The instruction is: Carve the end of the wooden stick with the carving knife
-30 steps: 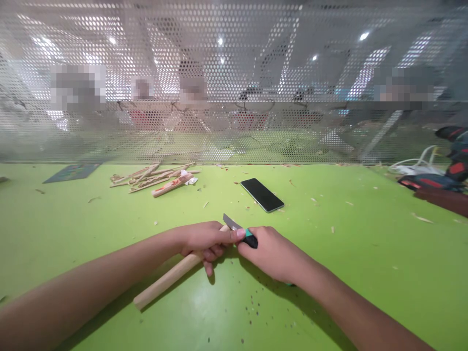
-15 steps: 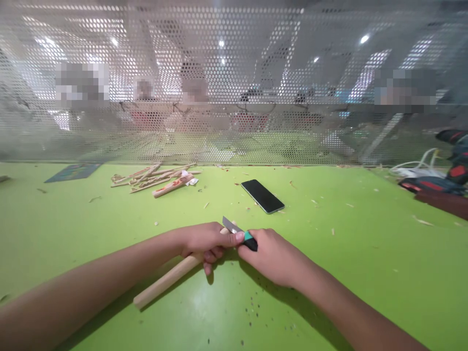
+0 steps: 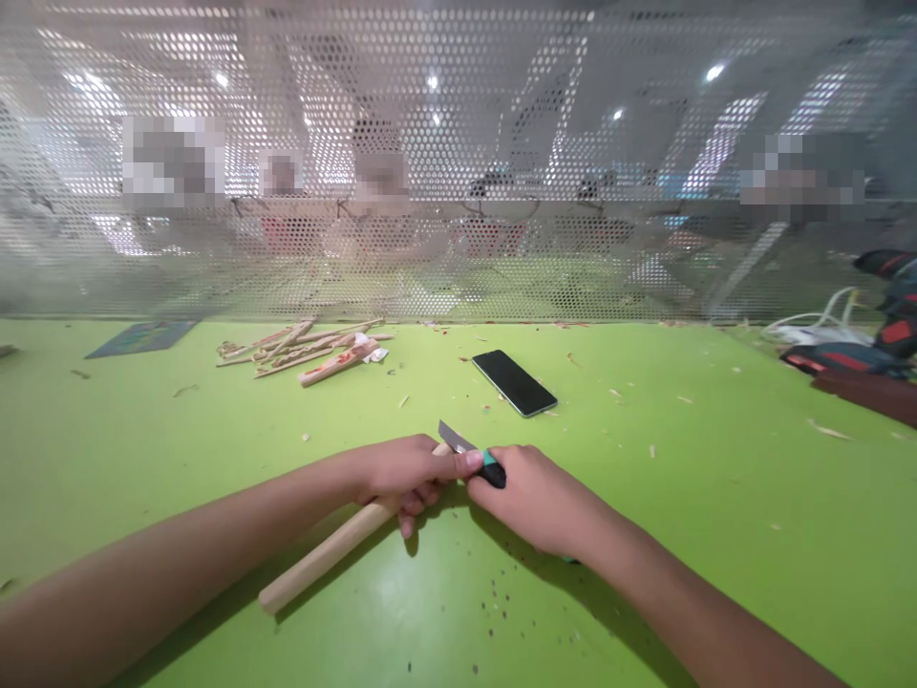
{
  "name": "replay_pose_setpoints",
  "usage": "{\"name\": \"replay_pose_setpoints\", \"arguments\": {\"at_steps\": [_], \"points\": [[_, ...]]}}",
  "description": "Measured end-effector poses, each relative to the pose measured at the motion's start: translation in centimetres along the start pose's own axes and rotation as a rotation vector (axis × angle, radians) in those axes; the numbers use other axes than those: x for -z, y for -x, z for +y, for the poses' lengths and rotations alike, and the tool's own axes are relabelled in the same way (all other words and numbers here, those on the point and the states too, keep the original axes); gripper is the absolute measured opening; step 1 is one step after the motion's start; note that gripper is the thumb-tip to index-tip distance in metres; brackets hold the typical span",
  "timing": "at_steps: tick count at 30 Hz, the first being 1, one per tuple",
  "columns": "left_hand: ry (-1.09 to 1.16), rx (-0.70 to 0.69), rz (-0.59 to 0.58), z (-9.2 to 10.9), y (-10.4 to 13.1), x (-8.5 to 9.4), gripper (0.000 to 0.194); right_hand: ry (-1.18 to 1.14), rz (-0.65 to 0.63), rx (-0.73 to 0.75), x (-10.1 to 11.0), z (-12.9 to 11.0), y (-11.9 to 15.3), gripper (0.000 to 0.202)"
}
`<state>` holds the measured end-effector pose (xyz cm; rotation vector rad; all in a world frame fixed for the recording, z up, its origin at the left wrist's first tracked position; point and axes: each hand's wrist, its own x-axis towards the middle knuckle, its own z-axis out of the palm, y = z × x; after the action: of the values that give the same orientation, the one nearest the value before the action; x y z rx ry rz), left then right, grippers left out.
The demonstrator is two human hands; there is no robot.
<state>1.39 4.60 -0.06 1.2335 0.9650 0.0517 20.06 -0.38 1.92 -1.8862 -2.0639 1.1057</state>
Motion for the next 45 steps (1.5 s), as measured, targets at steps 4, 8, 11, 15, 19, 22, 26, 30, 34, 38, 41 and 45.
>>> {"name": "replay_pose_setpoints", "arguments": {"at_steps": [4,8,11,15,19,22,26,30,34,38,41,45], "points": [[-0.014,-0.001,0.002,-0.01,0.09,0.03,0.067,0.002,0.007,0.008,-0.02,0.09,-0.08,0.022],[-0.052,0.006,0.038,0.13,0.26,-0.09,0.066,-0.001,0.013,0.01,-0.03,0.02,-0.03,0.02],[-0.061,0.002,0.045,0.15,0.3,-0.1,0.067,-0.005,0.008,0.003,0.0,-0.13,0.08,0.02],[-0.032,-0.012,-0.028,0.12,0.21,0.12,0.071,-0.007,-0.009,-0.009,0.05,-0.23,0.14,0.022],[-0.008,-0.017,-0.101,0.16,0.12,0.37,0.073,-0.011,-0.019,-0.017,0.05,-0.14,0.07,0.022],[0.011,-0.023,-0.124,0.13,0.01,0.48,0.072,-0.016,-0.022,-0.013,0.03,-0.09,0.04,0.022],[0.022,-0.025,-0.145,0.06,-0.14,0.53,0.07,-0.022,-0.026,-0.009,0.03,-0.12,0.09,0.022],[0.017,-0.014,-0.142,0.11,-0.08,0.54,0.07,-0.021,-0.025,-0.01,0.0,-0.07,0.06,0.023],[0.013,-0.014,-0.149,0.21,0.06,0.61,0.07,-0.022,-0.028,-0.01,-0.03,0.17,-0.1,0.025],[0.02,-0.02,-0.174,0.25,0.04,0.68,0.067,-0.022,-0.035,-0.006,0.01,0.33,-0.17,0.025],[0.02,-0.019,-0.163,0.25,0.01,0.66,0.066,-0.02,-0.038,-0.007,0.01,0.33,-0.16,0.024],[0.026,-0.011,-0.156,0.22,-0.01,0.66,0.066,-0.015,-0.04,-0.006,0.0,0.34,-0.17,0.025]]}}
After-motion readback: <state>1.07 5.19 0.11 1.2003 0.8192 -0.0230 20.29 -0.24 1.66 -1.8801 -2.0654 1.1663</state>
